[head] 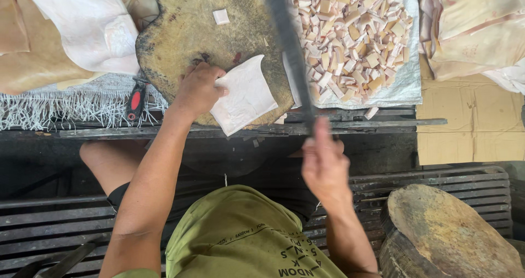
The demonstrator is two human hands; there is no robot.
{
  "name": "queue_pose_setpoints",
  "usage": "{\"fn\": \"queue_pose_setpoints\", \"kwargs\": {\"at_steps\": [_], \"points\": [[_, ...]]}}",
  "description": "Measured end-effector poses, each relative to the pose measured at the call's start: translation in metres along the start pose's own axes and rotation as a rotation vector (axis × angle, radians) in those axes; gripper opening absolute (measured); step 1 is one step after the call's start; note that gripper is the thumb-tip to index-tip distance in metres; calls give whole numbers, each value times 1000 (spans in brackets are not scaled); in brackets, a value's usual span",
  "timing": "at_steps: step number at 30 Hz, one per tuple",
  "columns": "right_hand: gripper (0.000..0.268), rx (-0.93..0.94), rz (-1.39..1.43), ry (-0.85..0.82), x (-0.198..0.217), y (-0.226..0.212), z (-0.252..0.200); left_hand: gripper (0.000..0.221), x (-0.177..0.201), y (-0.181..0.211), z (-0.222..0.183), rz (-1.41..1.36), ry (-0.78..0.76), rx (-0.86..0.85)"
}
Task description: The person cuts folded sheets of pork rind into small cubes on a wooden chopping block using a large knife. The person periodically sharpens the knife with a honing steel and continues cutting, accumulating a pile of diced pieces on a cloth.
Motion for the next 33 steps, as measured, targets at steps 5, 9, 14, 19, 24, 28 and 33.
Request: {"fn": "queue_pose_setpoints", "kwargs": {"at_steps": [5, 9, 14, 19, 24, 28, 33], "points": [[63, 205, 533, 658, 46, -9, 2, 37, -1, -2, -1, -6, 0, 8], [71, -81, -103, -443, -75, -4, -8, 38, -3, -8, 0, -42, -9, 20], [71, -60, 24, -323, -64, 1, -16, 38, -11, -5, 15, -50, -37, -45], [75, -95, -7, -360, -87, 13, 10, 55, -33, -1, 31, 14, -117, -58], [74, -51, 46, -353, -87, 19, 11, 42, -36, 14, 56, 11, -96, 6], [72, -102, 42, -359, -70, 13, -10, 32, -41, 19, 58, -55, -220, -62], [75, -40, 59, -323, -98, 17, 16, 37, -56, 25, 38, -51, -396, -81]]}}
Point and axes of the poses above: each hand's wrist, its own z-axis towards the middle knuckle, its own x-axis out of the back of the hand, y = z × x, the point moved 8 cm from there along z, towards the middle knuckle, and after that the axes turned 14 degrees about x, right-handed, at the moved point
